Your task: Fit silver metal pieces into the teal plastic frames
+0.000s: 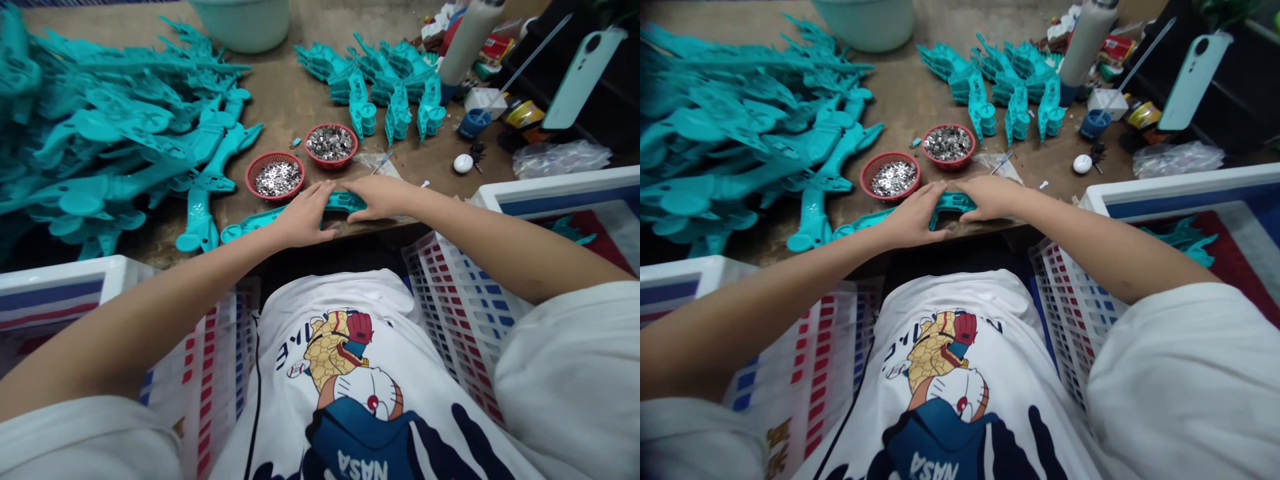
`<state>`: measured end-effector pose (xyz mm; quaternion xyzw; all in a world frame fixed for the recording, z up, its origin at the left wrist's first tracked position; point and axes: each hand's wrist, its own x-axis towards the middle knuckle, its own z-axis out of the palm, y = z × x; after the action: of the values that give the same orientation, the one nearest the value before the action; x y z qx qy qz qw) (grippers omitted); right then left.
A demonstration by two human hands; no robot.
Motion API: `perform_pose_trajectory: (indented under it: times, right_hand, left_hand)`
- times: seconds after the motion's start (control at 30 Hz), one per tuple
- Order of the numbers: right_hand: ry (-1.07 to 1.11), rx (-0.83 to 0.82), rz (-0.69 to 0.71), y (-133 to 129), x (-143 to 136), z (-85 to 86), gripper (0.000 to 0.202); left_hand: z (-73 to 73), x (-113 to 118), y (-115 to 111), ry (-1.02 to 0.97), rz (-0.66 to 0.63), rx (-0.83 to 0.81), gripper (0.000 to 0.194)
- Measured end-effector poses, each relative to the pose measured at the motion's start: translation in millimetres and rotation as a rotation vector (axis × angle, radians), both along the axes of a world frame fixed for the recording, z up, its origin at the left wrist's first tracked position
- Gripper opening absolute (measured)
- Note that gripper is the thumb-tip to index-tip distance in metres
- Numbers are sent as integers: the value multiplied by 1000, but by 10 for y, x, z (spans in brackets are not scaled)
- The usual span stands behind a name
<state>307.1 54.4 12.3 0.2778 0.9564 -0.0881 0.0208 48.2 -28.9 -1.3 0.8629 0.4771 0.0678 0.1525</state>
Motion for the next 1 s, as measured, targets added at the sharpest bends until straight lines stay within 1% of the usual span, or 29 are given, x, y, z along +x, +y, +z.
perform_pose_trajectory:
  times: [0.03, 0.07, 0.13, 0.17, 0.2, 0.23, 0.27, 0.33, 0.4, 0.47, 0.6, 0.7, 0.83, 0.9, 0.93, 1.0]
  right_hand:
    - [-61, -11, -31, -40, -14, 42, 69]
    - [-114, -12, -59, -74, -27, 88, 59]
    - [-164, 0, -111, -119, -47, 175, 46]
    - [-166, 2, -132, -131, -52, 213, 44]
    - [-165, -3, -148, -138, -54, 244, 44]
    - [-165, -11, -163, -142, -55, 267, 44]
    - [-164, -19, -176, -143, -56, 282, 44]
    - [-160, -30, -188, -145, -61, 281, 45]
    - [-144, -18, -172, -148, -72, 246, 47]
    - [-151, 2, -154, -153, -85, 189, 49]
    - [-201, 8, -158, -149, -99, 79, 55]
    - [-197, -5, -148, -141, -97, 40, 58]
    - [-185, 20, -123, -156, -81, 9, 55]
    - [-177, 17, -121, -155, -68, -16, 59]
    - [-166, 14, -122, -148, -60, -26, 64]
    - [-120, 24, -114, -123, -40, -29, 73]
  left_hand:
    - [139, -53, 41, -16, -13, -16, 119]
    - [290, -119, 78, -11, -18, -30, 116]
    - [581, -281, 121, 98, 9, -64, 91]
    - [694, -370, 122, 193, 47, -78, 79]
    - [772, -459, 106, 287, 95, -87, 70]
    - [811, -544, 76, 371, 149, -96, 66]
    - [815, -621, 34, 442, 206, -108, 66]
    - [749, -735, -71, 557, 297, -146, 67]
    - [658, -788, -174, 653, 342, -190, 65]
    - [608, -792, -254, 707, 351, -215, 61]
    - [631, -774, -326, 697, 341, -242, 56]
    - [650, -790, -349, 681, 354, -232, 51]
    - [644, -768, -419, 652, 354, -202, 46]
    - [695, -738, -462, 636, 350, -177, 46]
    - [752, -735, -478, 630, 351, -160, 47]
    - [947, -801, -486, 606, 388, -80, 49]
